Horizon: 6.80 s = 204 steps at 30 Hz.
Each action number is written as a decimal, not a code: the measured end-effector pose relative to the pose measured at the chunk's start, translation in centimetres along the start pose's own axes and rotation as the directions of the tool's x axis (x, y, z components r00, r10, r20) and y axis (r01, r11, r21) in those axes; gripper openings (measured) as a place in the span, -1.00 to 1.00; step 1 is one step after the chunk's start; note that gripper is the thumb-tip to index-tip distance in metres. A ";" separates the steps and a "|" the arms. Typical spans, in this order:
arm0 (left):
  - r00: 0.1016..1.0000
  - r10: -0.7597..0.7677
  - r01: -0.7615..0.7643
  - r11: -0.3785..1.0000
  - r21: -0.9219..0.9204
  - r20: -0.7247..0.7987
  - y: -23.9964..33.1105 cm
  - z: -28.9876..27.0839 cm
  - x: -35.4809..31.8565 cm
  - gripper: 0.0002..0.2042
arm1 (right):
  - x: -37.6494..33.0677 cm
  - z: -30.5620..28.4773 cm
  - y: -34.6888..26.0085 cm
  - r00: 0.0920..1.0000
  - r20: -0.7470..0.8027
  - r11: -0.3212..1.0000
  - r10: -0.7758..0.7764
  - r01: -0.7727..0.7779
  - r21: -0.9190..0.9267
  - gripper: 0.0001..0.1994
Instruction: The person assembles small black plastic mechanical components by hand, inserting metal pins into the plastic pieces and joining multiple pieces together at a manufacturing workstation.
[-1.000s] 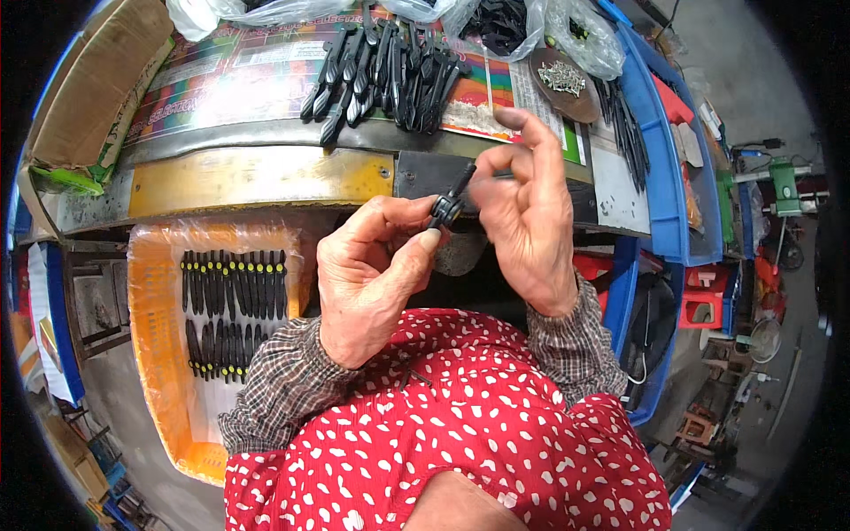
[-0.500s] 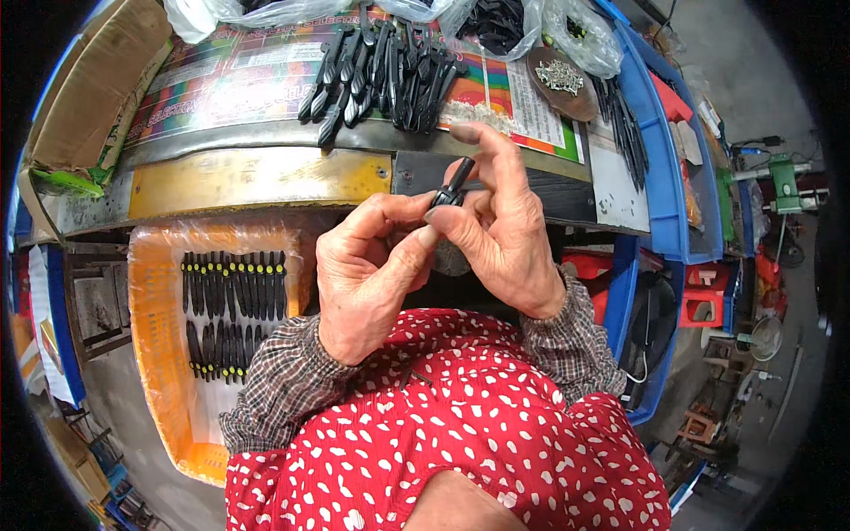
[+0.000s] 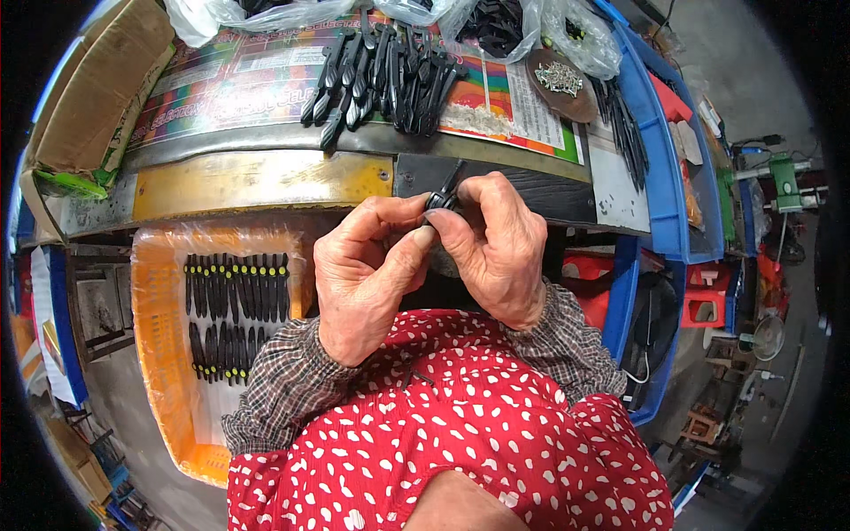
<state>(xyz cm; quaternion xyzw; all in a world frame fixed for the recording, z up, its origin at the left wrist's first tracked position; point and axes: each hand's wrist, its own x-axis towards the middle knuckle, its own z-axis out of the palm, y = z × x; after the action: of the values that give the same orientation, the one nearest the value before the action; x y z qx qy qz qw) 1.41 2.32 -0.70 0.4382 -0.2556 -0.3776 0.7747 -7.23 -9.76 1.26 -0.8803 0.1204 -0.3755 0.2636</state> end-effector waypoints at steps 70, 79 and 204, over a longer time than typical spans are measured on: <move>0.958 0.060 0.052 0.926 0.374 -0.280 -0.7 -8.0 -5.6 -0.71 | -1.6 1.0 -0.3 0.979 0.116 0.981 0.170 -0.158 -0.113 -0.84; 0.644 0.096 0.607 0.539 0.583 -0.759 -1.3 -25.8 -19.1 -0.69 | -1.3 1.3 1.4 0.981 0.176 0.994 0.078 -0.062 -0.092 -0.87; 0.962 0.211 -0.123 -0.240 0.963 0.175 6.4 -7.2 19.9 -0.84 | 1.2 -11.2 8.9 0.995 -0.050 0.899 0.086 -0.100 -0.427 -0.85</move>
<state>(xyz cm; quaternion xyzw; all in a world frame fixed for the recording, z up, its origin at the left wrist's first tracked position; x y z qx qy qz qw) 20.58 -8.17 2.63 0.8468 -0.4876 0.0834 0.1956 -14.63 -21.81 3.54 -0.9042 0.2458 -0.3400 0.0793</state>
